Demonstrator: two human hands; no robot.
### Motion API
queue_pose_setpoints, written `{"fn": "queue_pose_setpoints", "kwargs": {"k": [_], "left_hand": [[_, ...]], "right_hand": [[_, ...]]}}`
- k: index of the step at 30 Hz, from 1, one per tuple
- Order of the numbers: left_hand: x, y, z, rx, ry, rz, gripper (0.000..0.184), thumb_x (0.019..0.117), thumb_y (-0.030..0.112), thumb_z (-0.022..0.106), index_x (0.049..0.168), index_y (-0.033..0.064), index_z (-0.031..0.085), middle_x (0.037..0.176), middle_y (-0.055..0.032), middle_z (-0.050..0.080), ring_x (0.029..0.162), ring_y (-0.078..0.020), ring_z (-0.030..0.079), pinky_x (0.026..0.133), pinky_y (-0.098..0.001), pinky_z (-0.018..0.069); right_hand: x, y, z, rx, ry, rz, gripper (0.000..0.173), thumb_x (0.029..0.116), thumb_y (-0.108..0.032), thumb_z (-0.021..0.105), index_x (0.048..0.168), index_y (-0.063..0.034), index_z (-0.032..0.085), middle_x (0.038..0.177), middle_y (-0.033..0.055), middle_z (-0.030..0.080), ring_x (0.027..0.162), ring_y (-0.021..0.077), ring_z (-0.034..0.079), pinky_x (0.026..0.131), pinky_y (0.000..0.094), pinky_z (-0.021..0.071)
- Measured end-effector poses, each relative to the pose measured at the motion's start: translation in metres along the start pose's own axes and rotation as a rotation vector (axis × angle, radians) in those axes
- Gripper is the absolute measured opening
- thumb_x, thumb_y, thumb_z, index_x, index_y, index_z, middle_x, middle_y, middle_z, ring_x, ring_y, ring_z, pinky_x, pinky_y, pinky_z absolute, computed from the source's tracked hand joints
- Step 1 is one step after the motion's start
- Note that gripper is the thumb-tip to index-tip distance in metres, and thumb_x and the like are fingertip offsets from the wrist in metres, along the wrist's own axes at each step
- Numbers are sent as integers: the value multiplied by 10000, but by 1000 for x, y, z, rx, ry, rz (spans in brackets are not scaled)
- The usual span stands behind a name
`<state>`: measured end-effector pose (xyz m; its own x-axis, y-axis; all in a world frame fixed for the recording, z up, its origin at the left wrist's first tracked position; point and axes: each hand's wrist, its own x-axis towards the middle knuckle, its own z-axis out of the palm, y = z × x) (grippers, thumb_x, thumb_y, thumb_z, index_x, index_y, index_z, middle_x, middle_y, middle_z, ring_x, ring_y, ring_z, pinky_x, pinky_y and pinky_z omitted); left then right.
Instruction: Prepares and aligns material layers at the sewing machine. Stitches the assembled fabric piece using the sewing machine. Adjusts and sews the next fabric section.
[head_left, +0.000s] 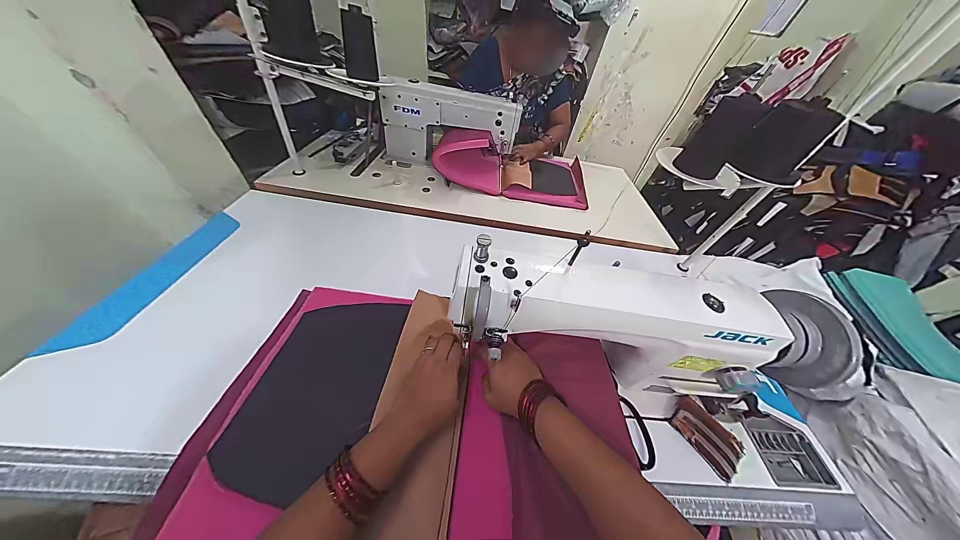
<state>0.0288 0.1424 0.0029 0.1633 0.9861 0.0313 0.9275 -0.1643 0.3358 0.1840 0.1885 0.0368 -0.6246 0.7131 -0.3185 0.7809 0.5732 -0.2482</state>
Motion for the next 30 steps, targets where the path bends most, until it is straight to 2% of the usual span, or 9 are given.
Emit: {"fn": "queue_pose_setpoints", "kwargs": {"k": [3, 6, 9, 12, 14, 17, 23, 28, 30], "left_hand": [[4, 1, -11, -62, -76, -61, 422, 1041, 195, 452, 1352, -70, 560, 1462, -273, 510, 1395, -409, 476, 1158, -504, 373], [-10, -9, 0, -121, 25, 81, 342, 1038, 162, 494, 1252, -42, 665, 1424, -235, 572, 1372, -398, 511, 1163, -518, 375], [-38, -16, 23, -95, 286, 258, 298, 987, 89, 533, 1179, -16, 736, 1302, -198, 677, 1260, -405, 617, 1089, -574, 458], [-57, -19, 34, 15, 429, 328, 363, 994, 151, 463, 1180, 31, 750, 1269, -105, 717, 1206, -345, 668, 1026, -528, 522], [-57, -17, 33, 27, 412, 325, 400, 983, 166, 428, 1190, 41, 747, 1307, -64, 709, 1220, -329, 662, 1021, -518, 520], [-49, -14, 26, -19, 341, 291, 405, 930, 140, 449, 1171, 9, 746, 1291, -88, 714, 1238, -362, 641, 1039, -536, 491], [-29, -12, 25, 3, 338, 265, 369, 926, 120, 471, 1119, 11, 765, 1238, -90, 736, 1223, -342, 653, 1050, -490, 495], [-15, -9, 9, -100, 165, 143, 301, 930, 126, 555, 1119, 3, 754, 1287, -197, 648, 1276, -381, 576, 1075, -492, 466], [-9, -9, 2, -97, 77, 89, 325, 941, 140, 550, 1173, 13, 738, 1343, -205, 612, 1313, -379, 547, 1093, -489, 452]], "right_hand": [[2, 2, -4, -28, 26, -10, 453, 995, -82, 481, 1427, 34, 554, 1491, 205, 541, 1465, 298, 427, 1259, 392, 215], [-7, 2, 8, 1, 103, -103, 434, 985, -41, 473, 1396, 9, 603, 1465, 200, 575, 1425, 339, 482, 1209, 448, 325], [-30, -12, 26, 11, 116, -122, 484, 977, 9, 479, 1454, -7, 554, 1578, 125, 482, 1483, 297, 423, 1217, 474, 323], [-49, -27, 42, -8, 93, -61, 575, 972, 13, 477, 1545, -25, 442, 1666, 74, 352, 1547, 268, 309, 1237, 486, 275], [-48, -28, 38, -16, 32, -45, 587, 972, 1, 489, 1554, -19, 418, 1677, 76, 328, 1561, 266, 270, 1246, 491, 248], [-38, -20, 30, -15, 12, -102, 551, 962, -21, 517, 1511, 5, 473, 1643, 102, 386, 1540, 286, 315, 1227, 500, 279], [-20, -4, 20, -17, 31, -158, 514, 964, -34, 495, 1476, 6, 521, 1601, 109, 454, 1522, 288, 355, 1241, 475, 258], [-7, 6, 12, 18, 45, -153, 506, 940, -62, 538, 1442, 1, 555, 1537, 196, 494, 1475, 347, 400, 1234, 446, 270], [-4, 6, 2, -6, 1, -111, 501, 968, -98, 527, 1456, 16, 529, 1509, 237, 501, 1467, 368, 397, 1255, 457, 194]]}}
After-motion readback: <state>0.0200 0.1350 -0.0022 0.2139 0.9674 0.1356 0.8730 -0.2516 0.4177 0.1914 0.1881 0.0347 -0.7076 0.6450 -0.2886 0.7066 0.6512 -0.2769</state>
